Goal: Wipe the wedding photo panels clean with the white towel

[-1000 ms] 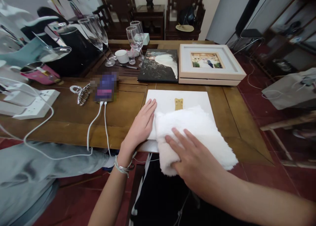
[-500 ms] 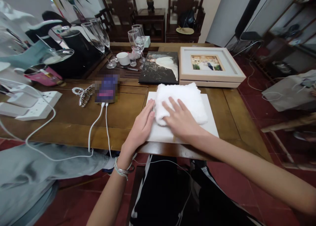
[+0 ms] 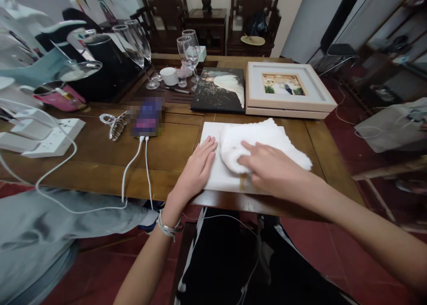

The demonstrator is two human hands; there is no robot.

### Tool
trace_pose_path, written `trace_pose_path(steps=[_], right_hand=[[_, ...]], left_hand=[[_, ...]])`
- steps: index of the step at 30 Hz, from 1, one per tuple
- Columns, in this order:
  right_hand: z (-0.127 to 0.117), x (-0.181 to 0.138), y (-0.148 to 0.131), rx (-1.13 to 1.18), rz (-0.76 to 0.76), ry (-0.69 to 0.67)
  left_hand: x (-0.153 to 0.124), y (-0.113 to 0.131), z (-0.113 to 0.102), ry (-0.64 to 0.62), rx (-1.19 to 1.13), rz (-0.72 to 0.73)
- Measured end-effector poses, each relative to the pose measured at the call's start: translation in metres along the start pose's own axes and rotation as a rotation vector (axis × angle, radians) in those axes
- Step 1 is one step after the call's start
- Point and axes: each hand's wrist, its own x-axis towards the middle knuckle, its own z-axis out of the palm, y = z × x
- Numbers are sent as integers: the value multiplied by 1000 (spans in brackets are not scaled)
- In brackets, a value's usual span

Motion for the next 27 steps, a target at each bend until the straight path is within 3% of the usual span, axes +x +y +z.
trace_pose_path(steps=[6,11,14,18,22,24,27], right_hand=[[11,70,18,-28,-62,106],[16,87,20,17,-96,130],[6,70,33,40,-13,70],[-5,25,73,139,103,-9],[11,-23,105,152,257,62],[24,-46,102,129,275,83],[34,-84,71,138,217,68]], left_hand=[[2,2,-2,2,70,27],[2,0,-2,22,84,25],[2,-2,-2,27,63,42],[2,-1,-1,28,64,30],[2,1,-1,30,78,21],[2,1,-1,32,87,12],[3,2,-2,37,92,2]])
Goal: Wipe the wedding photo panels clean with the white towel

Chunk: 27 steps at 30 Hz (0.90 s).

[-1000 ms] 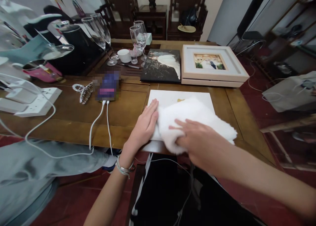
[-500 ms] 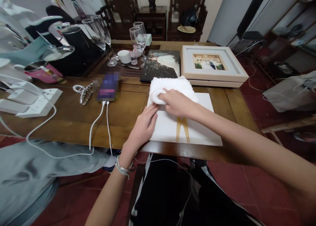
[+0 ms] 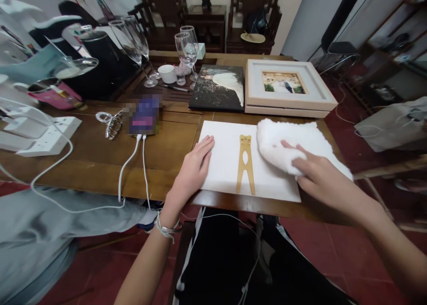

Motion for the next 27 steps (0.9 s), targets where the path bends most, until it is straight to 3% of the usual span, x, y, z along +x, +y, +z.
trace_pose_path(steps=[4,7,10,16,19,22,27], right_hand=[[-7,-59,-36,43,-128,-105],[-16,-70,-42,55,-140,-129],[-23,-41,-28,65,-102,-148],[-25,59,6,-110,-38,-105],[-18,75,7,-143,-20,-56],[-12,54,-5,-105,-18,-33],[-15,-25,-41,31,-99,-142]], left_hand=[[1,1,1,6,2,-10],[0,1,3,14,9,-16],[0,0,4,-2,6,-7],[0,1,1,-19,-16,-13],[-1,1,2,3,-24,-24],[-1,0,4,26,-33,-25],[-1,0,5,34,-32,-20]])
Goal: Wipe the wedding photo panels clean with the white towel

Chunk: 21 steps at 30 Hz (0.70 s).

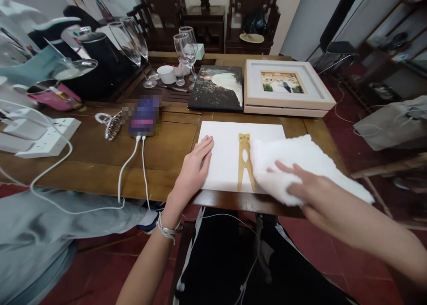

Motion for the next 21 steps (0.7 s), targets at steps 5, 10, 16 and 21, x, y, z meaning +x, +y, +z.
trace_pose_path(steps=[5,10,16,21], right_hand=[[-4,-32,-20,26,-14,-71],[-21,28,-4,-50,66,-53],[-10,95,26,-138,83,135],[13,74,3,-132,30,234]], left_hand=[[0,0,-1,-26,16,5],[0,1,-2,-55,16,19],[0,2,-3,-48,3,16],[0,1,-2,-35,1,17]])
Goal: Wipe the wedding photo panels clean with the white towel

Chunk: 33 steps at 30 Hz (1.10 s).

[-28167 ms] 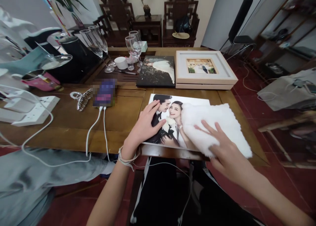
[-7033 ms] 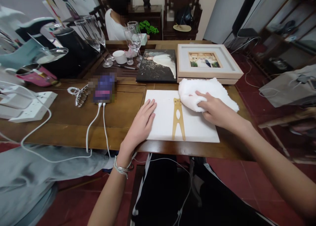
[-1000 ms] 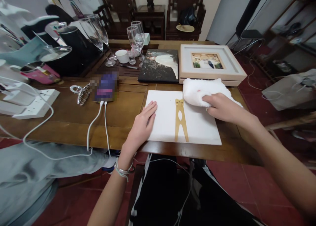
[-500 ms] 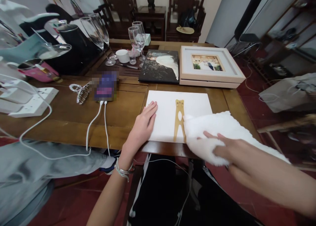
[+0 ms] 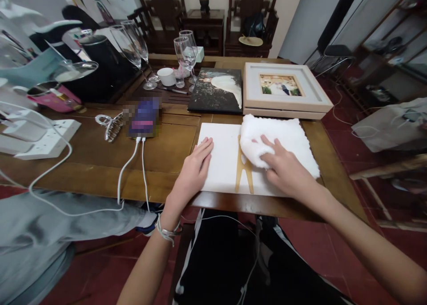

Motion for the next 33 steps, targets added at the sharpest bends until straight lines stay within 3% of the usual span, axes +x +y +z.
trace_pose_path(steps=[4,7,10,13,16,19,23,29,33], right_hand=[[-19,-47,-37,95,-115,-51],[-34,-63,-55,172,-185,-85],[-36,-43,-56,142,-100,-138],[-22,0,-39,23,14,-138],[-4,38,-17,-63,-31,-40],[9,48,-6,-88,-91,-16],[8,22,-25,-90,-155,-45],[-14,-32,-73,24,-244,-125],[-19,-29,-77,34,-249,-170]], left_hand=[[0,0,0,-6,10,-11],[0,0,0,-11,19,-15],[0,-1,0,-22,15,-4],[0,-1,-1,-32,10,9],[0,-1,-1,-31,9,8],[0,-1,-1,-13,10,-2],[0,-2,1,-4,3,3],[0,-3,2,-6,3,2],[0,-5,1,-16,5,19]])
